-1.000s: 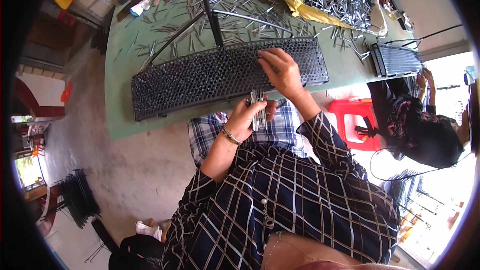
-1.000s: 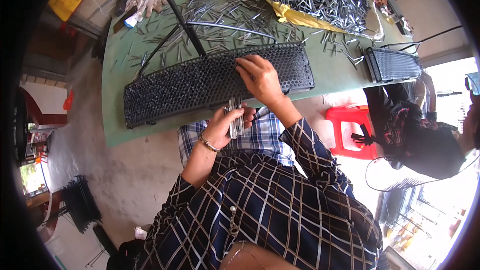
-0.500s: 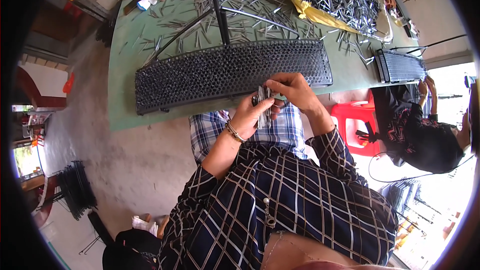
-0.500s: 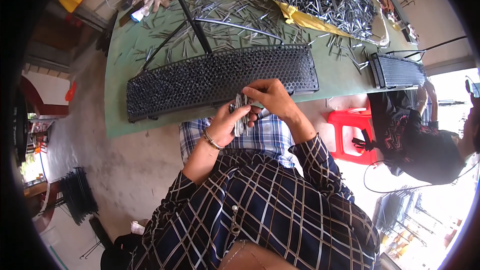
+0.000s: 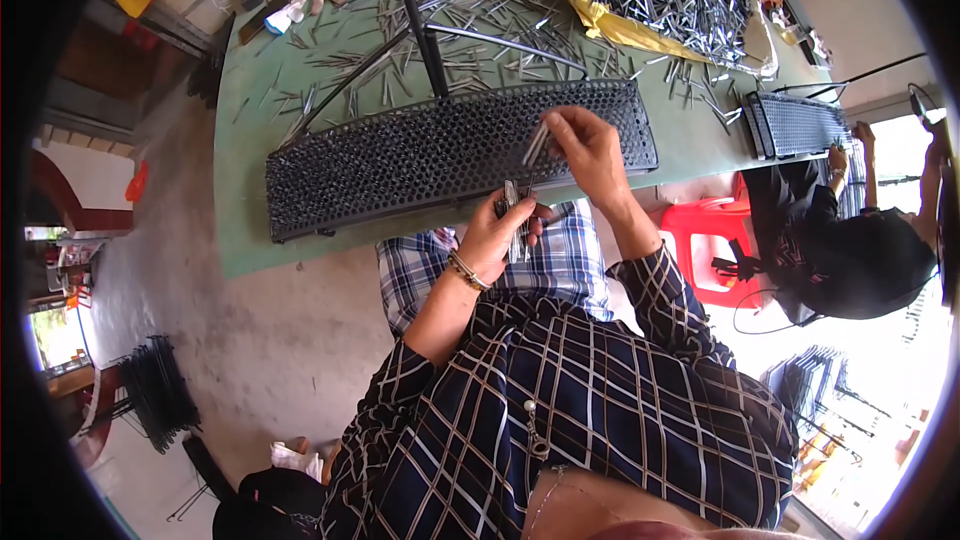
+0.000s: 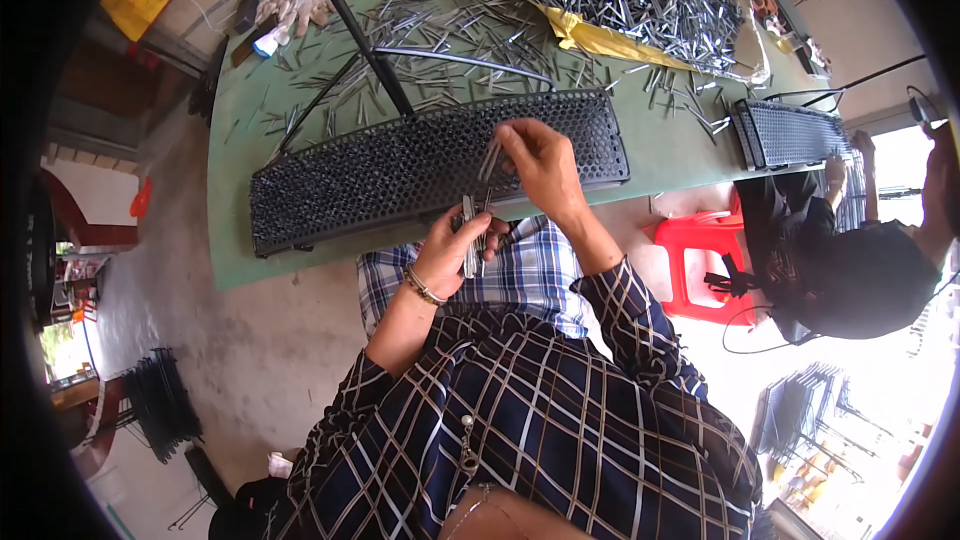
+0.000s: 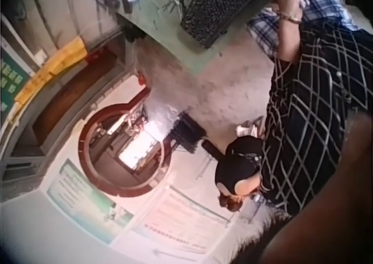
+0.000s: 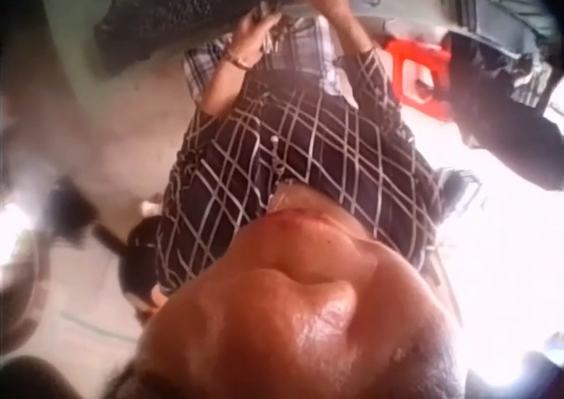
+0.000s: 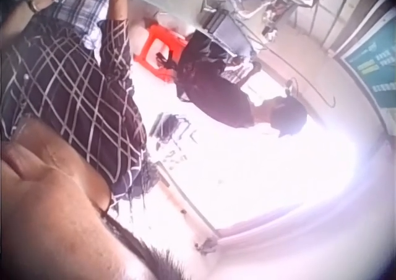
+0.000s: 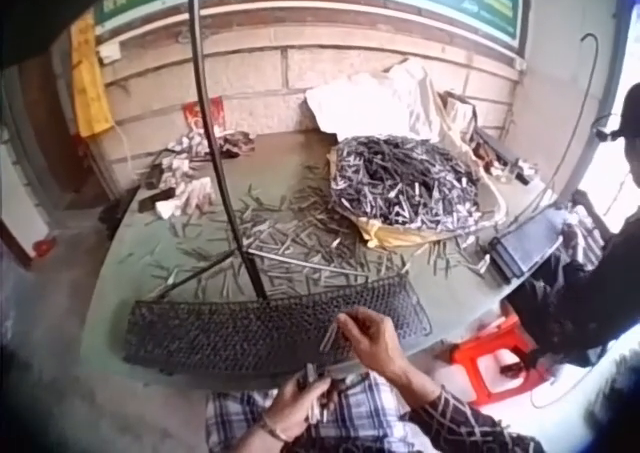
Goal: The person is manually sorting and inserting small metal pins into a perforated metal component.
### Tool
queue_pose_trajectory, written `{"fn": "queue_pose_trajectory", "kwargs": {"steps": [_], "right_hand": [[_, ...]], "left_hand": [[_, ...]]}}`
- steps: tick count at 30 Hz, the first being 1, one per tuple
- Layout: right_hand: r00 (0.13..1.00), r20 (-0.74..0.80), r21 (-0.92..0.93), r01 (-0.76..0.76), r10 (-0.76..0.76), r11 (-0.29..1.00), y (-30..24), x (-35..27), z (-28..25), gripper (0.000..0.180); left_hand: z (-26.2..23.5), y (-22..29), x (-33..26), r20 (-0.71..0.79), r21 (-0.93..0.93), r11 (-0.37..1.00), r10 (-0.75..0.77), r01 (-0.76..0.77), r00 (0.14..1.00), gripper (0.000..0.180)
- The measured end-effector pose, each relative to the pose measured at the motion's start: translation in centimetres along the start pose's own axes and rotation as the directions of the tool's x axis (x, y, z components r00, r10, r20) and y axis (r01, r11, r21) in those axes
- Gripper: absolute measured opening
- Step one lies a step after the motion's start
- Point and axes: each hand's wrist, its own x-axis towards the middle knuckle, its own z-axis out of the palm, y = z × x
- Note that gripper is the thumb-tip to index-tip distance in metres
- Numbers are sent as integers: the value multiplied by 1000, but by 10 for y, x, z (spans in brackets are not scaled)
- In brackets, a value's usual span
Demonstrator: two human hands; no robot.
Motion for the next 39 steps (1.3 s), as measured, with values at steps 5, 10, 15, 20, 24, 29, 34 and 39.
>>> {"fn": "queue_pose_trajectory", "kwargs": {"steps": [5, 10, 15, 20, 24, 29, 34, 39], "right_hand": [[984, -19, -161, 174, -180, 971, 11, 14, 3, 19], [956, 57, -258, 292, -287, 921, 19, 22, 0, 19], [950, 130, -253, 309, -285, 917, 17, 20, -2, 18], [924, 144, -306, 383, -355, 871, 15, 19, -4, 17], [906, 169, -293, 423, -389, 857, 24, 16, -4, 18], [850, 212, -379, 527, -483, 761, 26, 14, 0, 19], [847, 195, -415, 528, -495, 741, 25, 11, 2, 18], [841, 177, -459, 530, -511, 713, 26, 9, 1, 19]], "left_hand": [[3, 1, -3, -21, -16, 999, -44, 44, 999, 18], [2, -2, -4, -24, -22, 996, -83, 83, 996, 19], [-1, -3, -3, -4, -67, 988, -136, 136, 991, 19], [-3, 2, -5, 11, -56, 990, -129, 130, 992, 17], [-6, 0, -5, 12, -66, 991, -118, 119, 993, 17], [-5, 0, -3, 5, -89, 989, -119, 119, 993, 16], [-5, 2, -5, 3, -73, 990, -122, 121, 993, 15], [-2, 5, -7, 0, -63, 988, -141, 140, 990, 16]]}}
